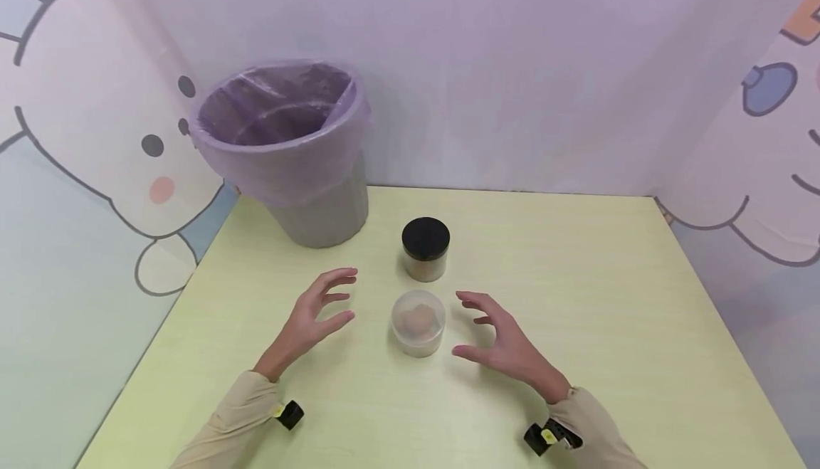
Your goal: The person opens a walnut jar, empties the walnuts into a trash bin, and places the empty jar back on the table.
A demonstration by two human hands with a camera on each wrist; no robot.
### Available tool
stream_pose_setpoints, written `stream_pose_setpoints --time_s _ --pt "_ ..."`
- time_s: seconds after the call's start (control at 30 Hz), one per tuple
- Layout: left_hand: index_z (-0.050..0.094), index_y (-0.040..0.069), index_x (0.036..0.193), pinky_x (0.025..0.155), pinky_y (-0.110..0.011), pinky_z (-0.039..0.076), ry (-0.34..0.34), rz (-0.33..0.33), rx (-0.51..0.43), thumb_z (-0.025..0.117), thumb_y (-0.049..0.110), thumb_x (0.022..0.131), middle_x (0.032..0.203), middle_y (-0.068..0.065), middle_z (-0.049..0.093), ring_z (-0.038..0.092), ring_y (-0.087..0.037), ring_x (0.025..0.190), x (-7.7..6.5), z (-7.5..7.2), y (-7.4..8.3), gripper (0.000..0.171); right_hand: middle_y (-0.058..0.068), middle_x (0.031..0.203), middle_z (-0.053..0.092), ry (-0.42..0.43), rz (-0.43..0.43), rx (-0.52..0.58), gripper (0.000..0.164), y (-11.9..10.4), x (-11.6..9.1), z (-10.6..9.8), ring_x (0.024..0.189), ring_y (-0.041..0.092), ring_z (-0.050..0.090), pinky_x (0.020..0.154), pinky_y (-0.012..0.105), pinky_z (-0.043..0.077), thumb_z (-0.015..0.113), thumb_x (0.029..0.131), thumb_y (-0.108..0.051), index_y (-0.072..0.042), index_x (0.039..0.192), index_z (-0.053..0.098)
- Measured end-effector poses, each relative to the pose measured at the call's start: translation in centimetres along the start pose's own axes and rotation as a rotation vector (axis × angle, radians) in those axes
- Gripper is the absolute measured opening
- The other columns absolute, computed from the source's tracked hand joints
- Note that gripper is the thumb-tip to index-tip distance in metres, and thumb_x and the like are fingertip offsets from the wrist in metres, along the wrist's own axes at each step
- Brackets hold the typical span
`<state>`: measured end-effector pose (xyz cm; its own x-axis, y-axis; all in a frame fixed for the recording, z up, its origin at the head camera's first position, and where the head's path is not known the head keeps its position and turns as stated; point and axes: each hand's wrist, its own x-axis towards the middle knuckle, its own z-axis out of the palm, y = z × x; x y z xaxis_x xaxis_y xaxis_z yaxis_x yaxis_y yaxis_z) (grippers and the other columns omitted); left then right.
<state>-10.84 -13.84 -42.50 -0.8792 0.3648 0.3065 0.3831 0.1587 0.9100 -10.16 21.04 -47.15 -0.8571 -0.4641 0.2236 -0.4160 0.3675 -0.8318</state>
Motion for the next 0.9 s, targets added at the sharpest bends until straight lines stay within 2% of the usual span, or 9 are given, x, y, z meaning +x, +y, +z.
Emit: stream_pose_setpoints --time_s 0.17,0.3,0.4,0.5,0.73,0.9 --pt "0.042 -0.005 0.134 0.093 -0.056 0.041 -0.014 0.011 -0.005 0.068 -0.003 0.082 0.134 -0.015 0.047 0.043 -0.042 0.121 0.1 0.2 0.1 0.059 0.011 0.139 0.045 -0.013 -0.01 0.03 0.083 0.1 0.5 0.9 0.124 0.028 0.047 0.089 0.041 0.048 0.085 0.07 -0.018 -0.008 0.139 0.041" --pt "0.042 -0.005 0.134 0.094 -0.056 0.041 -0.019 0.011 -0.018 0.068 -0.002 0.082 0.135 -0.014 0.046 0.043 -0.041 0.123 0.2 0.5 0.2 0.058 0.01 0.138 0.046 -0.026 -0.011 0.03 0.085 -0.2 1.0 1.5 0.123 0.03 0.047 0.087 0.046 0.048 0.086 0.067 -0.012 -0.008 0.139 0.04" --pt "0.042 -0.005 0.135 0.095 -0.056 0.041 -0.025 0.01 -0.028 0.068 -0.001 0.083 0.136 -0.013 0.046 0.042 -0.041 0.124 0.3 0.7 0.3 0.058 0.01 0.137 0.047 -0.037 -0.012 0.053 0.087 -1.2 1.3 1.8 0.121 0.032 0.048 0.087 0.05 0.047 0.086 0.066 -0.008 -0.005 0.139 0.039" --pt "0.042 -0.004 0.134 0.095 -0.055 0.041 -0.029 0.008 -0.029 0.069 0.001 0.083 0.136 -0.012 0.046 0.043 -0.04 0.124 0.4 0.8 0.3 0.058 0.015 0.134 0.048 -0.042 -0.032 0.086 0.087 -2.3 1.7 2.0 0.119 0.035 0.049 0.086 0.053 0.047 0.086 0.065 -0.006 0.001 0.138 0.039" --pt "0.043 -0.003 0.135 0.095 -0.054 0.041 -0.037 0.006 -0.027 0.069 0.001 0.082 0.136 -0.01 0.047 0.044 -0.035 0.124 0.6 1.1 0.3 0.059 0.023 0.129 0.049 -0.031 -0.061 0.115 0.09 -3.0 2.2 3.2 0.116 0.038 0.05 0.09 0.04 0.048 0.087 0.062 -0.003 0.007 0.136 0.037" --pt "0.043 -0.004 0.134 0.094 -0.056 0.041 -0.048 0.021 -0.036 0.069 0.0 0.082 0.135 -0.013 0.047 0.044 -0.037 0.123 0.7 1.4 0.3 0.058 0.017 0.13 0.049 0.007 -0.036 0.106 0.094 -2.9 2.5 4.2 0.117 0.034 0.049 0.092 0.043 0.046 0.089 0.059 -0.005 0.003 0.137 0.037"
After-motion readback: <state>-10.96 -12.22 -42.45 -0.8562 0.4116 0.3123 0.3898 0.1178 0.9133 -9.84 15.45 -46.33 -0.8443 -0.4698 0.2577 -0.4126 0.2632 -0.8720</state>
